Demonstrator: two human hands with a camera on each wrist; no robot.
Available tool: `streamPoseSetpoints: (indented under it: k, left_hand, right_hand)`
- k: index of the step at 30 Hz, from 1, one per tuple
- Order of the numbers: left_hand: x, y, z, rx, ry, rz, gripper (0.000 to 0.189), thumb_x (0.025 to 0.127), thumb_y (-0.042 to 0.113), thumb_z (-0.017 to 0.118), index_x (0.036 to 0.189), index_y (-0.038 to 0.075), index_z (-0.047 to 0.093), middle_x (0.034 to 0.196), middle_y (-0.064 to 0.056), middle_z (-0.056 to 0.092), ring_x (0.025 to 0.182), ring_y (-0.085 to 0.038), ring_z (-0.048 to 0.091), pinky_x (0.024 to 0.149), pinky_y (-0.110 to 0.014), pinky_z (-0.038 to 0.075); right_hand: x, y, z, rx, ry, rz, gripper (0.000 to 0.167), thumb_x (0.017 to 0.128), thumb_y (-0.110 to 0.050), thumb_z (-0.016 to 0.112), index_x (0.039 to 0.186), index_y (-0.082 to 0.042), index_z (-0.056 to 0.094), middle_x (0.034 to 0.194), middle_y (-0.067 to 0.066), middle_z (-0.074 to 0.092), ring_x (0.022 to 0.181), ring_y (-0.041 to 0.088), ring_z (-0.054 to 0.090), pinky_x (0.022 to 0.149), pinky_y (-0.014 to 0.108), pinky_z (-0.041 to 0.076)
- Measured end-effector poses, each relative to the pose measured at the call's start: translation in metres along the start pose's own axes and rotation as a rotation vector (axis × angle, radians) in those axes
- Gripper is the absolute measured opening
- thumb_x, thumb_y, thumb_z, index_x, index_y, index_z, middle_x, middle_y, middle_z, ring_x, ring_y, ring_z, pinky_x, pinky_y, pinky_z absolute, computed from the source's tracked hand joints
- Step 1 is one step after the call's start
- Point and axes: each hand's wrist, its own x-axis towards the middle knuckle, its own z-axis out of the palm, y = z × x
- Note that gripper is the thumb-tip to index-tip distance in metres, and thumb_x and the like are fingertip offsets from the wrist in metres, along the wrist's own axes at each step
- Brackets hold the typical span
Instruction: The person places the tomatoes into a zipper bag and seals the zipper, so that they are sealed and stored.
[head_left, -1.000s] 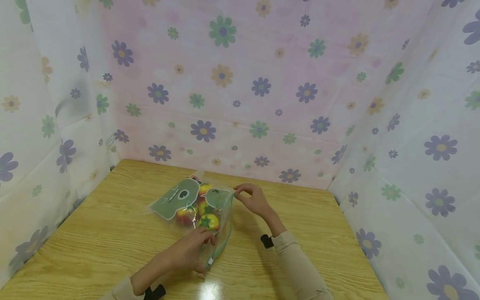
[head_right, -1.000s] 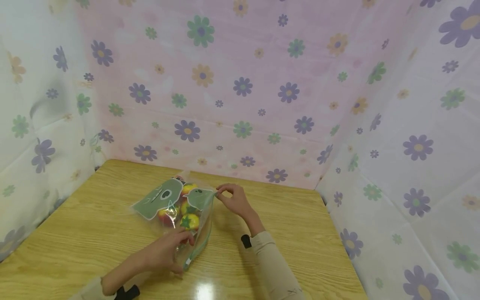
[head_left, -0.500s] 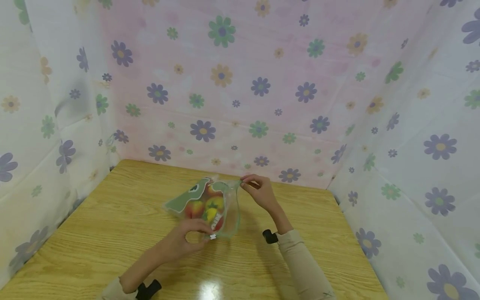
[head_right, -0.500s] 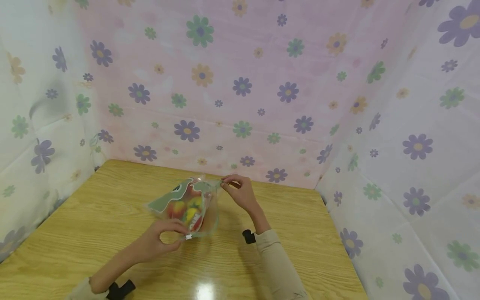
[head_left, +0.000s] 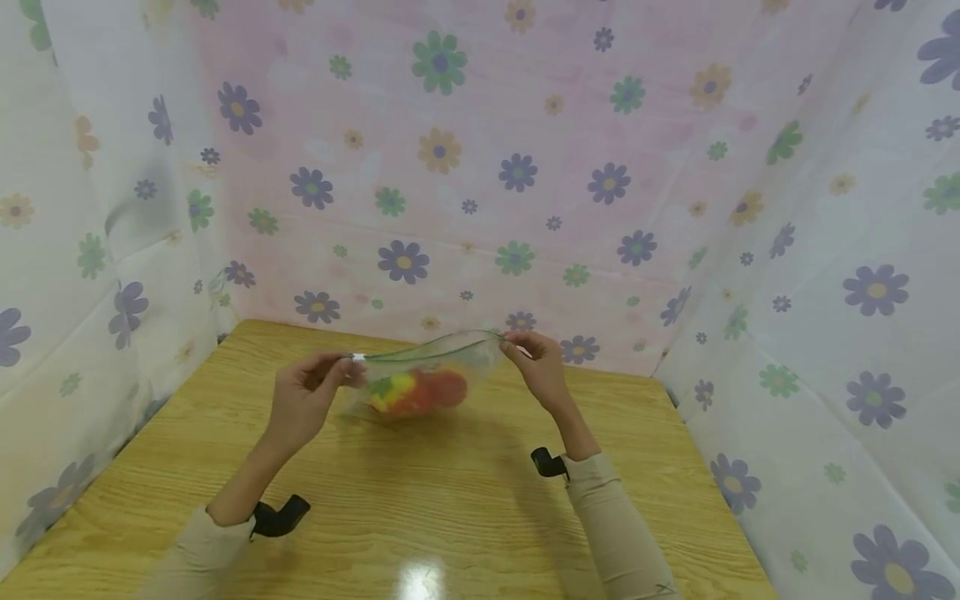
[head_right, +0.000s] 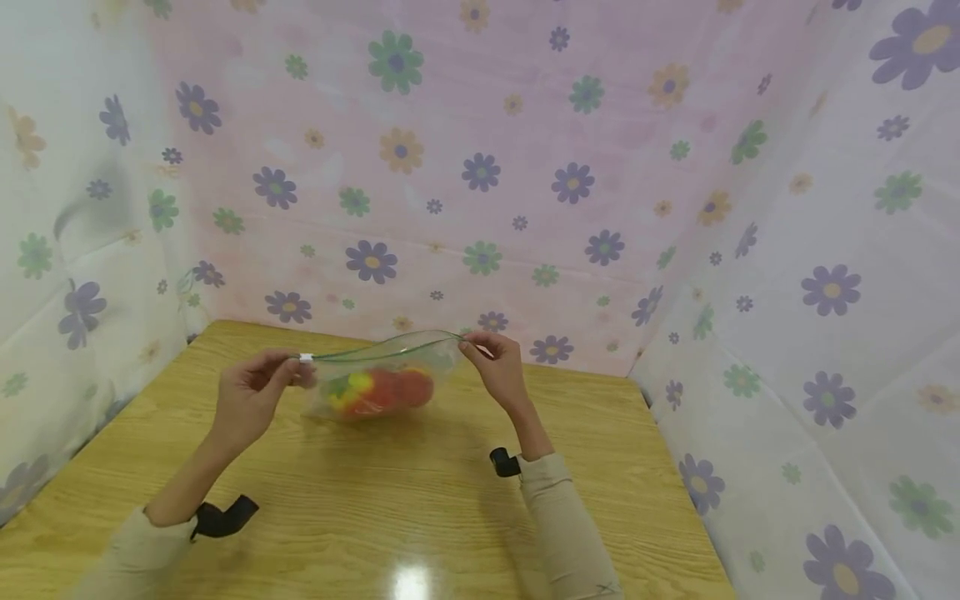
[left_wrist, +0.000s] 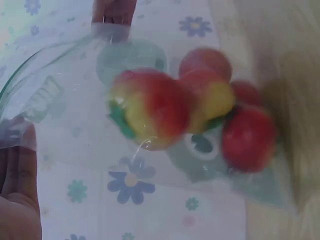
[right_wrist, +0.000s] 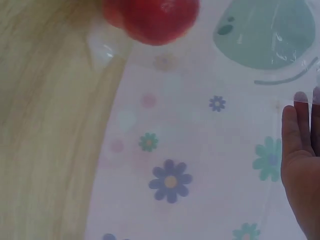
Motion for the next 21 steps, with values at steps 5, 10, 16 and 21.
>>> streamPoseSetpoints:
  k: [5, 10, 16, 21]
  left_hand:
    - [0.028, 0.0, -0.007, 0.006, 0.128, 0.05, 0.014, 0.097, -0.018, 0.052, 0.101, -0.022, 0.065, 0.088, 0.0, 0.077, 0.071, -0.008, 0.073, 0.069, -0.021, 0.061]
    - [0.048, -0.001, -0.01, 0.043, 0.193, 0.043, 0.014, 0.099, -0.012, 0.055, 0.1, -0.023, 0.062, 0.084, 0.001, 0.074, 0.069, -0.008, 0.071, 0.067, -0.021, 0.06]
    - [0.054, -0.003, -0.01, -0.019, 0.174, 0.005, 0.016, 0.101, -0.009, 0.054, 0.103, -0.024, 0.059, 0.086, 0.0, 0.074, 0.07, -0.009, 0.071, 0.064, -0.021, 0.061]
    - [0.051, -0.006, -0.011, -0.065, 0.195, -0.066, 0.017, 0.102, -0.004, 0.055, 0.103, -0.021, 0.061, 0.084, -0.002, 0.073, 0.068, -0.009, 0.07, 0.06, -0.022, 0.06]
  right_hand:
    - [0.006, -0.022, -0.004, -0.043, -0.013, 0.004, 0.013, 0.098, -0.003, 0.066, 0.101, 0.009, 0.07, 0.1, -0.001, 0.073, 0.103, 0.009, 0.067, 0.094, 0.026, 0.055]
    - [0.011, -0.043, -0.009, -0.051, -0.056, -0.027, 0.011, 0.097, -0.001, 0.067, 0.1, 0.008, 0.072, 0.094, 0.005, 0.074, 0.093, 0.016, 0.07, 0.087, 0.027, 0.059]
    - [0.014, -0.06, -0.012, -0.075, -0.071, -0.056, 0.013, 0.101, 0.003, 0.059, 0.105, 0.012, 0.066, 0.082, 0.003, 0.075, 0.079, 0.01, 0.072, 0.081, 0.025, 0.061]
    - [0.015, -0.067, -0.011, -0.058, -0.04, -0.026, 0.017, 0.103, 0.005, 0.052, 0.109, 0.018, 0.061, 0.07, 0.018, 0.067, 0.062, 0.011, 0.068, 0.067, 0.025, 0.063]
